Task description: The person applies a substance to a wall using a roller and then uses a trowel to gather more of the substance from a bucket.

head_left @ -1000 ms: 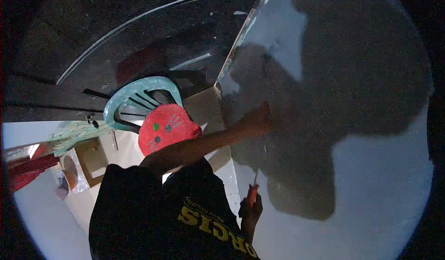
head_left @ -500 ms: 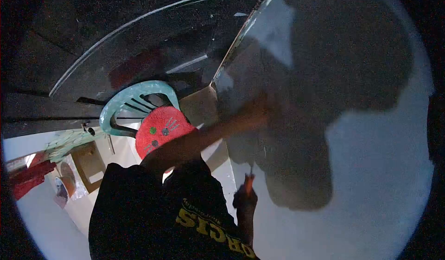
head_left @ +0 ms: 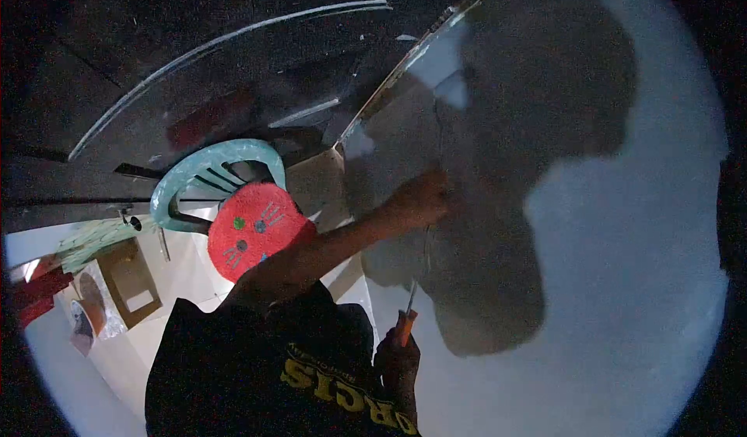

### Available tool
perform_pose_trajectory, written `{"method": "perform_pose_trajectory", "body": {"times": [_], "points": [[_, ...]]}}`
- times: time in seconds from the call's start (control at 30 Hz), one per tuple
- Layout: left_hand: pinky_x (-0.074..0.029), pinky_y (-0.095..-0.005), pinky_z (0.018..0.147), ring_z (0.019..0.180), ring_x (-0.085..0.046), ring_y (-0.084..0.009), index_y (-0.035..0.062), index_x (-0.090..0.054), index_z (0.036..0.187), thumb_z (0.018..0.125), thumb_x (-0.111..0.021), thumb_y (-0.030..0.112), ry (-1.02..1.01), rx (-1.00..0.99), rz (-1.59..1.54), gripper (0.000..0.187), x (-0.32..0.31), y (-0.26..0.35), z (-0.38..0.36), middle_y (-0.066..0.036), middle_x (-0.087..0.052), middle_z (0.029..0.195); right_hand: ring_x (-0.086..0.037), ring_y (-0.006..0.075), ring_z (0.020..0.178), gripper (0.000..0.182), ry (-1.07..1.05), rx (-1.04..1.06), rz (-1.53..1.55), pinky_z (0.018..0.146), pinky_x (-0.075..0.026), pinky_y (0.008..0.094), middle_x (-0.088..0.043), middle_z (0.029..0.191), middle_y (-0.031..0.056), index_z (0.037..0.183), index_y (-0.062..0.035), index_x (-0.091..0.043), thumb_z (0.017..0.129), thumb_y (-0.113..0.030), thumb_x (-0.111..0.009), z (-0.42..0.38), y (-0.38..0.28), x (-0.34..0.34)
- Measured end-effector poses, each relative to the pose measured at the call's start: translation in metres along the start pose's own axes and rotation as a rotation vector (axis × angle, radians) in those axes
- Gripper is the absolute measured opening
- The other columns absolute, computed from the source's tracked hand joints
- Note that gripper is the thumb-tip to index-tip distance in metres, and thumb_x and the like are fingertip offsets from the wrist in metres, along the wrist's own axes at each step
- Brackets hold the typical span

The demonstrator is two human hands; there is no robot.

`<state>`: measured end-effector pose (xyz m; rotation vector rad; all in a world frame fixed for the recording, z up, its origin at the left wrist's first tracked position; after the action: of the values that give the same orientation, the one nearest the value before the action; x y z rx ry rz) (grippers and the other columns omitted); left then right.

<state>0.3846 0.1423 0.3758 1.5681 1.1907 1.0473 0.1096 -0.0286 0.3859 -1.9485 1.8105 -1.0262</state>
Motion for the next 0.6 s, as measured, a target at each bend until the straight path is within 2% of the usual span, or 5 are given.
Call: {"method": "perform_pose_trajectory", "body": {"times": [0.13,0.23,0.33,0.43,0.6], "points": [[-0.049,-0.0431,0.077,0.087,-0.060,-0.0357,-0.0076,-0.043,0.117,0.086,-0.052,0.023,-0.023,-0.326,0.555,0.044,0.048,-0.002,0.057,-0.023,-0.058,0.103,-0.038,0.0110,0.040,0.021,-0.136,0.090,0.140,0.037,-0.030,0.0257,-0.042,0.056,-0.0001,0.095,-0.0056,-0.049,0.089,-0.025,-0.053,0.014,-0.069,-0.037],[-0.049,-0.0434,0.077,0.086,-0.061,-0.0349,-0.0090,-0.045,0.114,0.086,-0.050,0.021,-0.125,-0.133,0.326,0.041,0.075,0.019,0.055,-0.024,-0.058,0.101,-0.042,0.0103,0.046,0.021,-0.335,0.157,0.301,0.040,-0.032,0.0238,-0.045,0.061,0.0003,0.102,-0.0041,-0.050,0.088,-0.020,-0.054,0.020,-0.081,-0.062],[-0.049,-0.0438,0.078,0.084,-0.061,-0.0349,-0.0082,-0.053,0.107,0.087,-0.050,0.021,-0.144,-0.388,1.196,0.035,0.033,-0.019,0.061,-0.023,-0.059,0.101,-0.046,0.0091,0.054,0.022,-0.358,0.105,0.435,0.044,-0.033,0.0229,-0.048,0.066,0.0012,0.104,-0.0036,-0.050,0.088,-0.018,-0.055,0.026,-0.037,-0.052],[-0.048,-0.0442,0.080,0.084,-0.061,-0.0355,-0.0060,-0.059,0.101,0.087,-0.050,0.021,-0.007,0.101,0.452,0.032,0.032,0.015,0.007,-0.021,-0.059,0.103,-0.044,0.0091,0.050,0.023,-0.072,0.141,0.005,0.043,-0.032,0.0239,-0.048,0.066,0.0022,0.103,-0.0010,-0.050,0.092,-0.021,-0.049,0.004,-0.038,-0.031],[-0.049,-0.0441,0.078,0.088,-0.061,-0.0364,-0.0107,-0.052,0.107,0.084,-0.051,0.020,0.004,-0.546,0.904,0.039,0.026,-0.016,0.063,-0.025,-0.058,0.103,-0.042,0.0101,0.045,0.023,-0.167,0.152,0.003,0.039,-0.031,0.0253,-0.046,0.061,0.0007,0.102,-0.0022,-0.050,0.092,-0.023,-0.048,0.017,-0.062,-0.025]]}}
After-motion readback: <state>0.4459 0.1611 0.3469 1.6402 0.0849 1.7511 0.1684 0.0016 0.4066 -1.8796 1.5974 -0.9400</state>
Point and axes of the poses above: each hand's wrist, its own z-axis towards the middle knuckle, its own x-axis out of the back of the hand, y = z × x, the point moved 3 cm from there along z, towards the middle knuckle
